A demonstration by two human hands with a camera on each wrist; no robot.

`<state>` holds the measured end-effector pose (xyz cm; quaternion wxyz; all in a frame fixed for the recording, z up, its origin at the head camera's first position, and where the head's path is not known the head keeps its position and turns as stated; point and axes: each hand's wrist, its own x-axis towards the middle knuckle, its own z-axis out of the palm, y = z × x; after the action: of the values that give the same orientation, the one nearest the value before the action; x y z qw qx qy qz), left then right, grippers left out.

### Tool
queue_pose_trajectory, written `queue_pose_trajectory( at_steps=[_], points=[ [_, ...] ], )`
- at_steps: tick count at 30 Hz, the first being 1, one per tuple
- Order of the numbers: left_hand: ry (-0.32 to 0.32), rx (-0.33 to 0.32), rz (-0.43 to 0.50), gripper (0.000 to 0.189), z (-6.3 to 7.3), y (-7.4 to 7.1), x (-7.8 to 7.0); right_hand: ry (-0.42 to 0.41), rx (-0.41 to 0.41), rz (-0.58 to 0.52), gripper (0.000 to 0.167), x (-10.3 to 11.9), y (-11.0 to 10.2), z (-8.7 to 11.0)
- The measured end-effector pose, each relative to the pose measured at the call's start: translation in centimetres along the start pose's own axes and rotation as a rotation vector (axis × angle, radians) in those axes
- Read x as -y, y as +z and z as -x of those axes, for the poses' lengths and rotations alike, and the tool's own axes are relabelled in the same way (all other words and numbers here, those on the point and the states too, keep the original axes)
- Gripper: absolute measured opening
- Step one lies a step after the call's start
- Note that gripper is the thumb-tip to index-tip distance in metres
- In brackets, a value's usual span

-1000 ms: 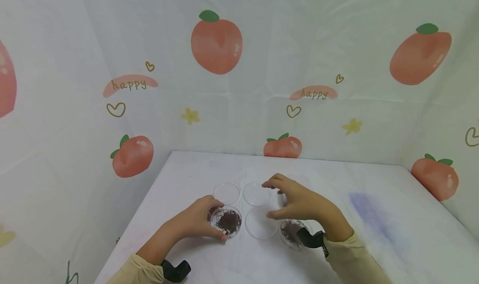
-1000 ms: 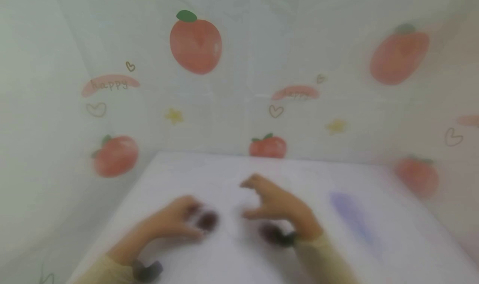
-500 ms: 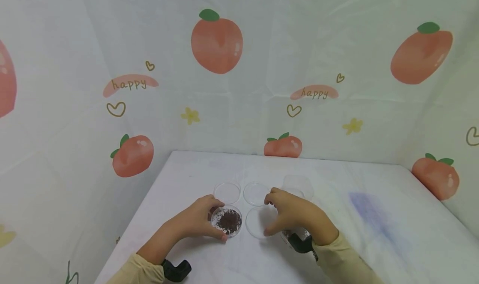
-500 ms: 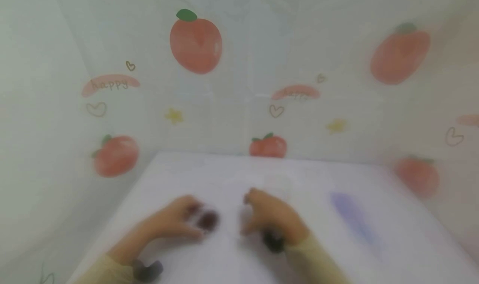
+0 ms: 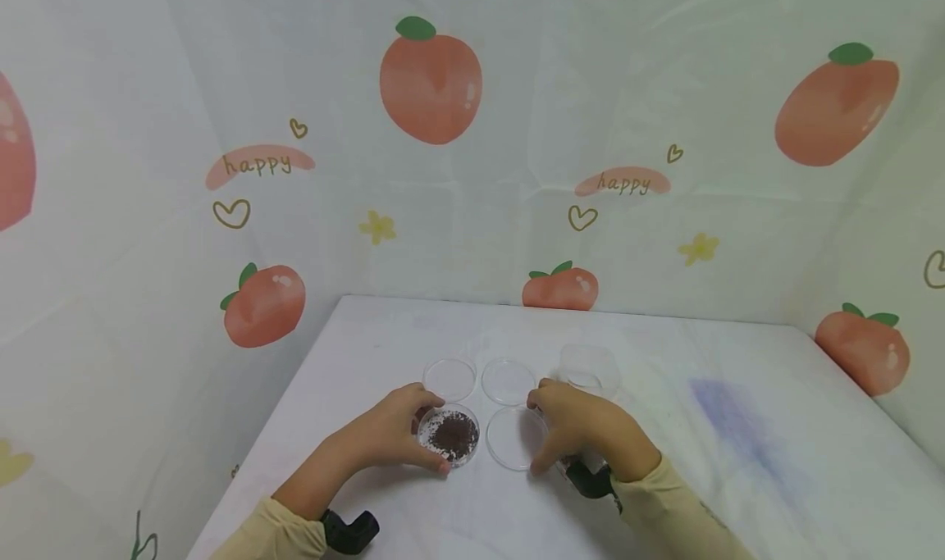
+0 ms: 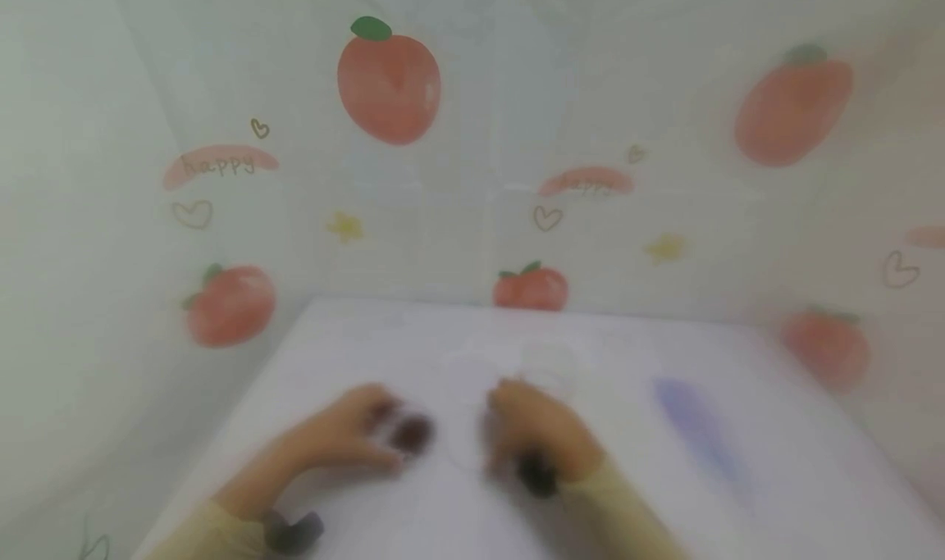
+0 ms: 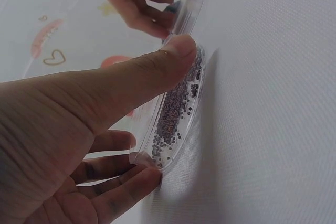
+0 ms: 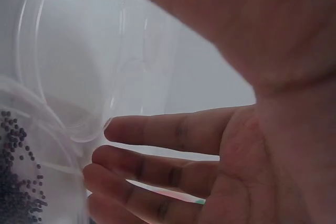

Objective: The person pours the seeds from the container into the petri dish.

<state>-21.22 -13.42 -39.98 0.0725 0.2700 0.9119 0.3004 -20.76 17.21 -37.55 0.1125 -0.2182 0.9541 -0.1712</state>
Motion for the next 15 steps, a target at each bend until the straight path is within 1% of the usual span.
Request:
queue_pose_trajectory(
  at_steps=[4,10,15],
  points=[
    [0.009,-0.001,-0.009,0.093,-0.07,-0.01,-0.03,0.019,0.005,0.0,0.061,0.12,0.02,0.02],
    [0.008,-0.003,-0.016,0.094,-0.15,-0.05,-0.03,0.04,0.007,-0.004,0.065,0.27,0.11,-0.08],
    [0.013,-0.004,-0.019,0.093,-0.09,0.04,0.18,0.016,-0.003,0.018,0.061,0.04,0.46,-0.2]
  ],
)
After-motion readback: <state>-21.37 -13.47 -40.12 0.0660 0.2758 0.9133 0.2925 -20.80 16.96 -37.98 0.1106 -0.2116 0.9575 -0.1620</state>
